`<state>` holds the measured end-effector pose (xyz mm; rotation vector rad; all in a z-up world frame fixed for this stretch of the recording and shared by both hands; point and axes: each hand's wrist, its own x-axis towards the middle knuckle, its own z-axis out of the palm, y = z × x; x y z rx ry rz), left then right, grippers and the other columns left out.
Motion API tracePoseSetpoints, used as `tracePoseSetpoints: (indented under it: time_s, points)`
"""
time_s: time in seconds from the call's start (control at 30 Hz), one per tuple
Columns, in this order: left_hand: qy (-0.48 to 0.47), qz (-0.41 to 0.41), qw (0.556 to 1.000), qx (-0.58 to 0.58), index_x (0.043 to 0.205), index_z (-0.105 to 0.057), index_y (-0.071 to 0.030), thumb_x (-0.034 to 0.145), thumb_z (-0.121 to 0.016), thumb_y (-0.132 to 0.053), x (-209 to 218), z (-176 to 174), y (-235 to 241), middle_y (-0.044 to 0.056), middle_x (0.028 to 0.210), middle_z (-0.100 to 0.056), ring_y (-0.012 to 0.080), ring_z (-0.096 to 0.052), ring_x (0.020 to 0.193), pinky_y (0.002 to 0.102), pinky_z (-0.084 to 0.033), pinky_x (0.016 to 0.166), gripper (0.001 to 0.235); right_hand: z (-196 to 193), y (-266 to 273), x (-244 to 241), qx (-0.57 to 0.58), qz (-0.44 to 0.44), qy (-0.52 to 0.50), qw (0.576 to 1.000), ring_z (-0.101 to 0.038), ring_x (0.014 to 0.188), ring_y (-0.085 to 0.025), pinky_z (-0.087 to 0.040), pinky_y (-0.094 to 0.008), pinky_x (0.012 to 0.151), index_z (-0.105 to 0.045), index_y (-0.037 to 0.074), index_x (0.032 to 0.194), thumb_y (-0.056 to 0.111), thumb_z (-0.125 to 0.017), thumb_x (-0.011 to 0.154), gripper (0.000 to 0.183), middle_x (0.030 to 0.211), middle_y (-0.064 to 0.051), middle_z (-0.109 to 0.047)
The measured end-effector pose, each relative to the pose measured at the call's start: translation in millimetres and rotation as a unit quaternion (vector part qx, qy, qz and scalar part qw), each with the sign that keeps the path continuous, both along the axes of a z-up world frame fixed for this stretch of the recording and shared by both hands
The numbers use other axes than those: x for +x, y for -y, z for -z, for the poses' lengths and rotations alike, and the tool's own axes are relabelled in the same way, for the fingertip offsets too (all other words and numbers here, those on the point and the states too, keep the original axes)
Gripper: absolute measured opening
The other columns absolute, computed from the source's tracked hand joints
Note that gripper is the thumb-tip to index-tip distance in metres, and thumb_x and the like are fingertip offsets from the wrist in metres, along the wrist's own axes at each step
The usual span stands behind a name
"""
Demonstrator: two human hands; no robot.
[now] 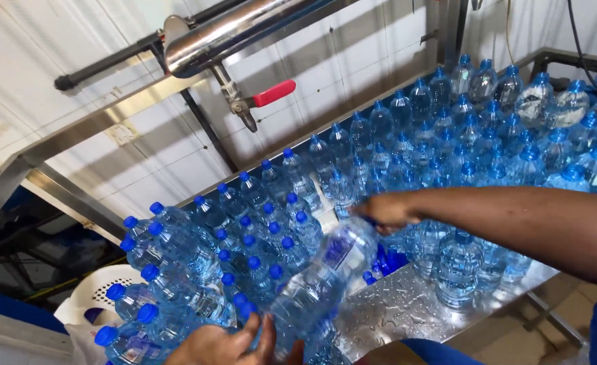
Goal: Inspecting and organizing filled water bottles on a production table to ensure quality and proper placement.
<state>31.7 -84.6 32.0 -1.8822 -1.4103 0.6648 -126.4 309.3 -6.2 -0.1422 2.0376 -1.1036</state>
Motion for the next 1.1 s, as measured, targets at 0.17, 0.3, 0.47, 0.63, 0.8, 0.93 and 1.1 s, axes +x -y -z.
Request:
tracePoseSetpoints:
  time_s: [0.17,0.3,0.47,0.63,0.8,0.93,1.1]
  points:
    - [0.144,-0.391,0.897,0.147,0.17,-0.035,-0.024,0.094,-0.088,-0.045,-19,99,16,0.033,0.153,-0.052,0.0537,-0.059,0.133,0.069,-0.059,0.102,0.095,-58,-2,20,-0.247,0.275,-0.368,0.853,-0.057,0.058,-0.015,-0.041,-0.031,0.049,-0.071,0.018,0.094,0.038,-0.069,0.111,0.026,0.079,0.0,-0.07]
    - [0.305,-0.488,0.757,0.31,0.172,-0.039,-0.018,0.093,-0.086,-0.044,-27,77,-82,0.009,0.176,-0.043,0.0406,-0.025,0.165,0.072,-0.009,0.129,0.096,-19,42,45,-0.153,0.342,-0.522,0.766,-0.065,0.065,-0.014,-0.056,-0.032,0.055,-0.065,0.018,0.094,0.049,-0.077,0.1,0.034,0.081,0.001,-0.068]
    - [0.443,-0.695,0.513,0.239,0.173,-0.016,0.001,0.113,-0.064,-0.058,-37,108,-108,0.02,0.184,-0.012,0.0408,0.005,0.173,0.066,0.005,0.135,0.096,118,112,-21,0.0,0.175,-0.635,0.753,-0.074,0.072,-0.025,-0.056,-0.043,0.062,-0.081,0.017,0.105,0.042,-0.082,0.092,0.028,0.096,-0.003,-0.081]
    - [0.395,-0.739,0.515,0.179,0.174,-0.006,0.0,0.112,-0.058,-0.064,-42,158,-100,0.02,0.186,0.007,0.0438,0.014,0.171,0.071,0.004,0.133,0.103,227,144,-74,0.022,0.203,-0.595,0.778,-0.071,0.072,-0.027,-0.053,-0.044,0.062,-0.074,0.017,0.094,0.047,-0.085,0.09,0.032,0.088,-0.003,-0.077]
    - [0.344,-0.69,0.588,0.243,0.171,-0.018,0.003,0.1,-0.07,-0.053,-43,209,-83,0.024,0.184,-0.006,0.048,0.004,0.169,0.072,-0.003,0.13,0.105,266,167,-84,0.006,0.244,-0.643,0.726,-0.06,0.054,-0.015,-0.051,-0.033,0.05,-0.068,0.016,0.079,0.043,-0.096,0.087,0.04,0.071,0.0,-0.068]
    - [0.186,-0.66,0.672,0.28,0.173,-0.018,-0.004,0.089,-0.063,-0.066,-32,190,-86,0.021,0.185,-0.008,0.0441,0.002,0.174,0.064,0.0,0.136,0.114,252,143,-63,-0.056,0.211,-0.404,0.889,-0.059,0.085,-0.021,-0.049,-0.039,0.072,-0.062,0.015,0.115,0.069,-0.083,0.082,0.066,0.101,-0.004,-0.066]
    - [0.37,-0.671,0.592,0.249,0.172,-0.021,0.0,0.099,-0.072,-0.047,-40,208,-83,0.026,0.183,-0.009,0.0476,0.004,0.169,0.071,0.001,0.13,0.101,291,102,-47,-0.069,0.087,-0.227,0.968,-0.048,0.159,-0.04,-0.048,-0.054,0.124,-0.034,0.013,0.172,0.072,-0.08,0.085,0.114,0.177,-0.017,-0.041]
